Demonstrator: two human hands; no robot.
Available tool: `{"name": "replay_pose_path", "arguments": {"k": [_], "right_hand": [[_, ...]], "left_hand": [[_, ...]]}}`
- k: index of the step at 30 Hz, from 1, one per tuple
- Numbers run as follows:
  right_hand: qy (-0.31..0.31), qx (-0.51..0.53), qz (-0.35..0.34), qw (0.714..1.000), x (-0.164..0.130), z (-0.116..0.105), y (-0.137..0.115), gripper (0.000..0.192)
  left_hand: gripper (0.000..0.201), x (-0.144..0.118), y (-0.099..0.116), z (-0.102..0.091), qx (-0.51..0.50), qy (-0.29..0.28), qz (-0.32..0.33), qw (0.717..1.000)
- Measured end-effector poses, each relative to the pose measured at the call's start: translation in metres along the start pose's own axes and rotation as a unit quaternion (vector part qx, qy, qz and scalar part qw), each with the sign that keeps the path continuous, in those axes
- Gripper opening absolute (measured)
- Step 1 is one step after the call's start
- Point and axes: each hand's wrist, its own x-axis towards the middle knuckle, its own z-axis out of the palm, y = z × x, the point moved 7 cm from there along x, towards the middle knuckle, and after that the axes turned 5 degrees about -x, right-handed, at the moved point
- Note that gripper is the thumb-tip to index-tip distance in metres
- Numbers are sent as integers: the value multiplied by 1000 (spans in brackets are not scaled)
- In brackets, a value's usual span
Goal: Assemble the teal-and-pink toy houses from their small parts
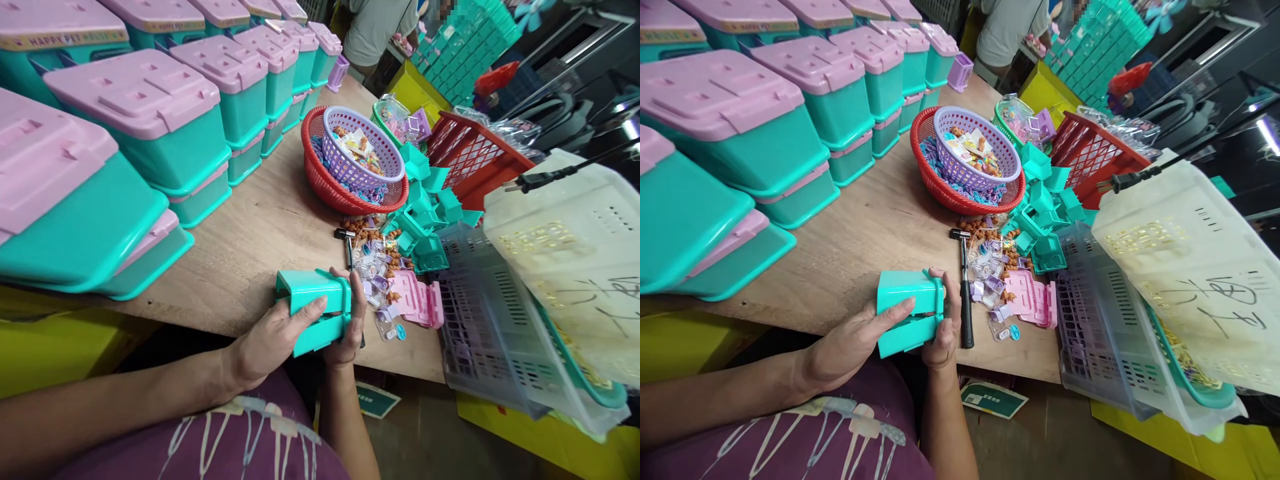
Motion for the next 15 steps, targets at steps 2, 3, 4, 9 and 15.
{"name": "replay_pose_path", "arguments": {"k": [2, 3, 4, 9, 15], "right_hand": [[-17, 3, 3, 1000, 2, 2, 0, 54], [-24, 8, 3, 1000, 3, 2, 0, 53], [-29, 14, 2, 999, 4, 3, 0, 53], [-18, 18, 9, 1000, 12, 2, 0, 51], [-25, 25, 35, 999, 19, 6, 5, 54]], "left_hand": [[50, 0, 1, 0, 24, 0, 5, 1000], [51, 0, 2, 0, 41, 1, 11, 999], [51, 0, 4, -1, 60, 0, 20, 998], [38, -12, 28, -7, 232, -54, 112, 965], [25, -35, 76, -29, 470, -64, 415, 776]]}}
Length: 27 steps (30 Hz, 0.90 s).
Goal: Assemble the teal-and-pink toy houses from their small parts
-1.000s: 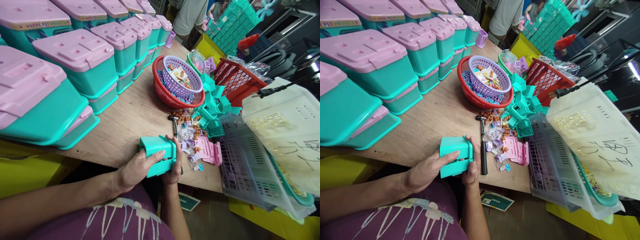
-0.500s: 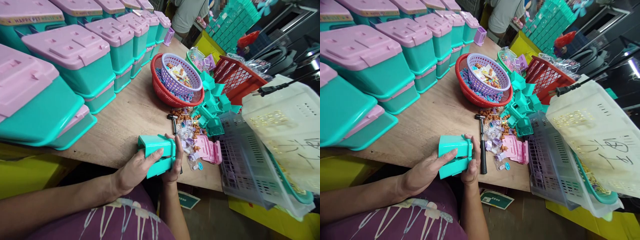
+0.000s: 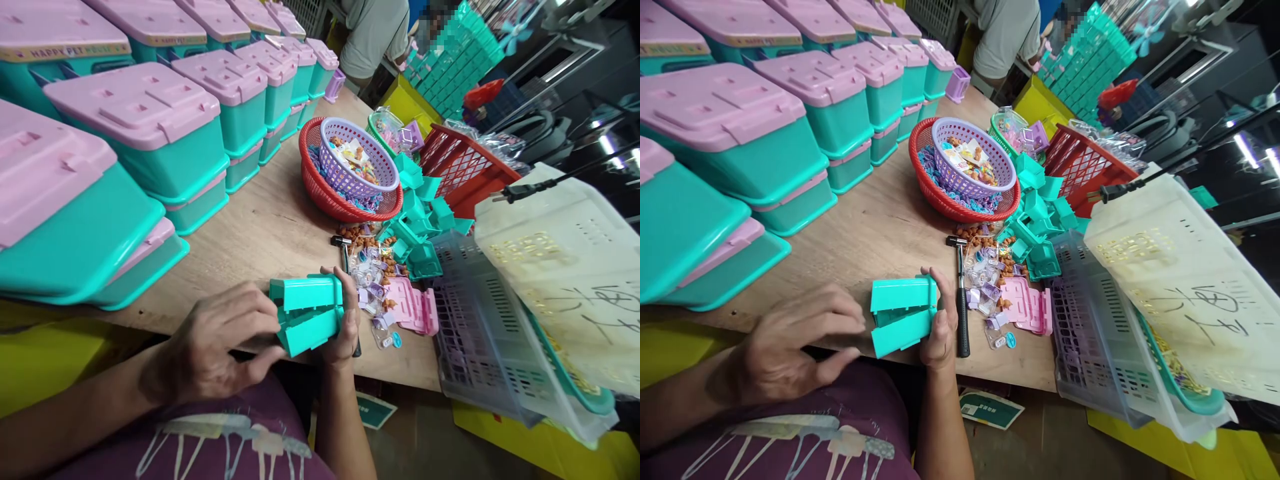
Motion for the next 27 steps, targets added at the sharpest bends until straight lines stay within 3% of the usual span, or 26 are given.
{"name": "replay_pose_path", "arguments": {"k": [3, 6, 11, 16, 27], "right_hand": [[3, 26, 18, 999, 4, -3, 5, 54], [43, 57, 32, 997, 6, -12, 10, 50], [94, 52, 16, 994, 3, -18, 15, 48], [195, 22, 34, 980, 3, -30, 19, 44], [200, -17, 27, 979, 10, -29, 10, 36]], "left_hand": [[53, 11, -9, -5, 48, 33, 59, 997], [72, 30, -20, 9, 11, 15, 61, 998], [59, 45, -16, 37, -13, -30, 80, 996], [54, 43, -18, 46, -64, -14, 35, 997], [63, 33, -31, 52, -194, -12, 25, 981]]}}
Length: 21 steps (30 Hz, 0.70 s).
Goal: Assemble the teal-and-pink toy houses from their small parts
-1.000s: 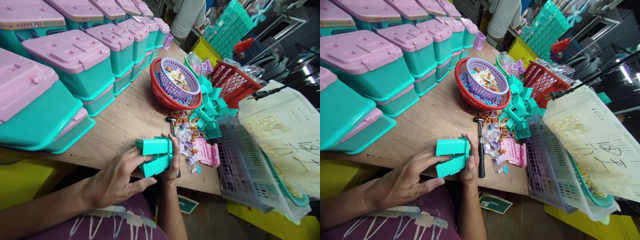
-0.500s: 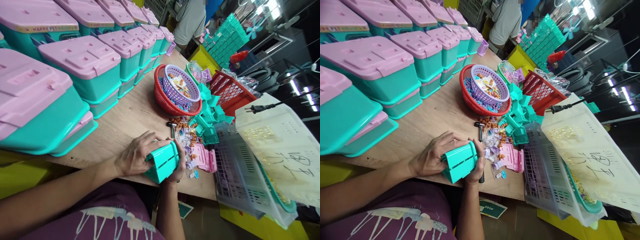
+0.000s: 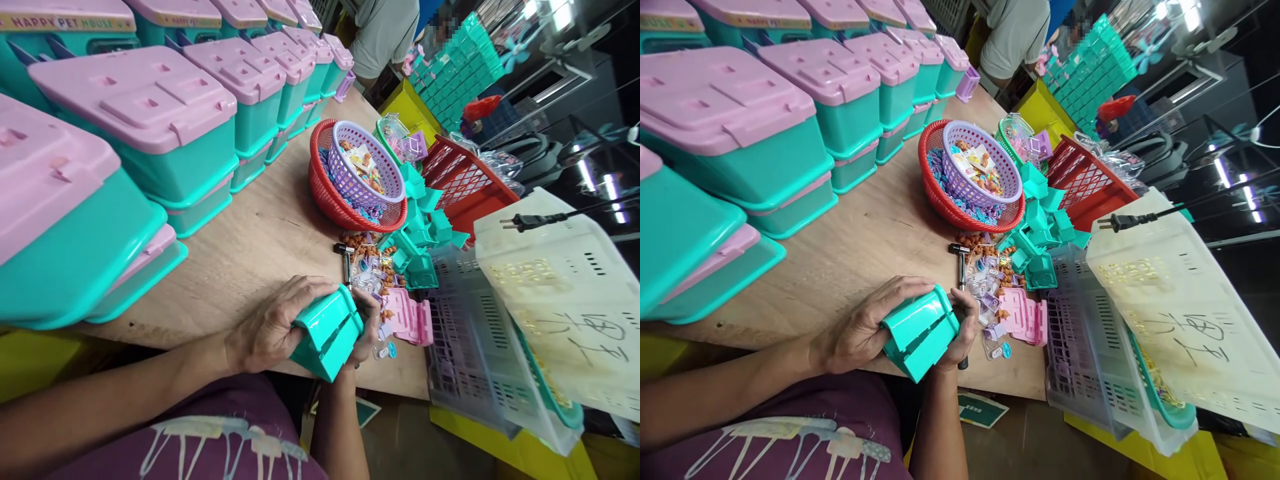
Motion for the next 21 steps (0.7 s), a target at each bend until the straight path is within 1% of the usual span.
{"name": "replay_pose_path", "arguments": {"k": [2, 5, 9, 12, 16, 19, 21], "right_hand": [[10, 22, -20, 999, 1, 2, -4, 34], [26, 44, -40, 998, 2, 5, -8, 37], [55, 31, -60, 996, 2, 3, -8, 40], [62, 9, -75, 995, 3, 1, -6, 42], [71, 5, -73, 995, 4, 0, -4, 41], [82, 6, -78, 994, 4, 0, -4, 41], [104, -16, -47, 993, 2, -3, 0, 45]], "left_hand": [[64, 0, 0, 1, -4, 4, -1, 1000], [67, -1, 0, 2, 0, 10, -4, 1000], [68, -4, 0, 2, 11, 16, -11, 1000], [68, -6, 1, 3, 12, 22, -17, 1000], [66, -8, 4, 6, 15, 24, -17, 999], [62, -9, 3, 3, -7, 55, -21, 998], [58, -8, 0, 0, -40, 83, -32, 995]]}}
